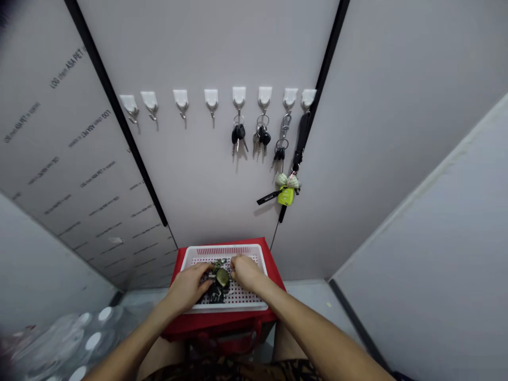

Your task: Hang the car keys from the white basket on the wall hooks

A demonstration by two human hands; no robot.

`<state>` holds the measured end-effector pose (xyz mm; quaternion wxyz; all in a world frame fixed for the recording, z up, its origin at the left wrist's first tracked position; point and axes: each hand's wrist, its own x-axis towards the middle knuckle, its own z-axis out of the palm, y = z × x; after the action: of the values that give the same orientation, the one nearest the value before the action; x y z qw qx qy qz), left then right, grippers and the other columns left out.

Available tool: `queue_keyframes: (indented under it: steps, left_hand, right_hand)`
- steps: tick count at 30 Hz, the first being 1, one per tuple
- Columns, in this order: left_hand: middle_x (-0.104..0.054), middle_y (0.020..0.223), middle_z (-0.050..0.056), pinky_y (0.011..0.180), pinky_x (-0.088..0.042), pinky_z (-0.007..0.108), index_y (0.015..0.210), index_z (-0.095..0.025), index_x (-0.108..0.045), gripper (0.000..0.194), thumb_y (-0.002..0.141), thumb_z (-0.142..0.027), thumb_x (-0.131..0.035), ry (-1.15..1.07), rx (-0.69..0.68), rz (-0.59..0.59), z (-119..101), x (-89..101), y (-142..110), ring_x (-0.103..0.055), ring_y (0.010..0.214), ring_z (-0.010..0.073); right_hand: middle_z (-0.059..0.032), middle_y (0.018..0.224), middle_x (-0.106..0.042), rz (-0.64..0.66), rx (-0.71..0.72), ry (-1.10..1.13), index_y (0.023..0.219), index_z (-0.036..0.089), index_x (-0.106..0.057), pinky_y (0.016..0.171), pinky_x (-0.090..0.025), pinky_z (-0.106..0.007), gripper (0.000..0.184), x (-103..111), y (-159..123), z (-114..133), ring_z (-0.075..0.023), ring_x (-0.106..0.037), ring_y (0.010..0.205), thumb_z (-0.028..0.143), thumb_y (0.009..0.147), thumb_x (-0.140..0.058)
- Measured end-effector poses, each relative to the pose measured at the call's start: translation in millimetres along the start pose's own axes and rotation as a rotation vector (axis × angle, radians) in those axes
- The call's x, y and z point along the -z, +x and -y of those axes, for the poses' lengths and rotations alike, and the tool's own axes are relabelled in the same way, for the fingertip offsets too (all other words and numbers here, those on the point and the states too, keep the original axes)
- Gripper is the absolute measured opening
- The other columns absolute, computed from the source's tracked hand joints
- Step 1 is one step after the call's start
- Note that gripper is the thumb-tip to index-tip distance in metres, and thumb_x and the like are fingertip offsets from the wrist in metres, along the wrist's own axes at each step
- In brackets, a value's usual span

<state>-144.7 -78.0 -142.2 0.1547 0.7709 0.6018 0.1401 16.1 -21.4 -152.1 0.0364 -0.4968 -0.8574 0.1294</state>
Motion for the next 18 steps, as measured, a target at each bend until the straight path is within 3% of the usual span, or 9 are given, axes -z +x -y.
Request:
queue_keyframes:
  steps: [4,10,15,18]
  left_hand:
    - [-0.05,0.099,-0.001,0.077,-0.031,0.023,0.095,-0.023,-0.044,0.03,0.066,-0.026,-0.04,-0.014,0.024,0.005,-2,-0.1,-2,-0.044,0.09,0.0136]
    - [-0.051,0.099,-0.001,0.078,-0.03,0.021,0.094,-0.023,-0.046,0.032,0.063,-0.021,-0.04,-0.069,0.05,-0.013,-4,0.0,-2,-0.044,0.091,0.0125]
    - [-0.053,0.096,0.001,0.076,-0.032,0.023,0.091,-0.022,-0.048,0.034,0.059,-0.017,-0.04,-0.075,0.089,0.025,-11,7.8,-2,-0.046,0.088,0.0146]
    - [-0.053,0.094,0.002,0.074,-0.033,0.022,0.089,-0.021,-0.049,0.035,0.057,-0.014,-0.04,-0.126,0.085,0.007,-11,10.4,-1,-0.046,0.087,0.0146]
  right_hand:
    - [-0.0125,0.074,-0.059,0.064,-0.034,-0.065,0.069,0.01,-0.058,0.058,-0.034,-0.022,0.022,4,1,7,-0.0172,-0.053,0.07,0.009,0.057,-0.038]
    - [-0.0148,0.075,-0.06,0.021,-0.073,-0.081,0.072,0.009,-0.059,0.053,-0.035,-0.022,0.028,8,-2,8,-0.0198,-0.055,0.069,0.007,0.056,-0.037]
    - [-0.0113,0.07,-0.061,0.09,-0.078,-0.03,0.063,0.011,-0.06,0.05,-0.033,-0.02,0.022,16,-4,11,-0.0167,-0.054,0.065,0.008,0.054,-0.04]
    - [-0.0084,0.067,-0.059,0.059,-0.077,0.114,0.065,0.012,-0.058,0.051,-0.031,-0.019,0.02,24,-7,14,-0.0142,-0.052,0.063,0.009,0.054,-0.041]
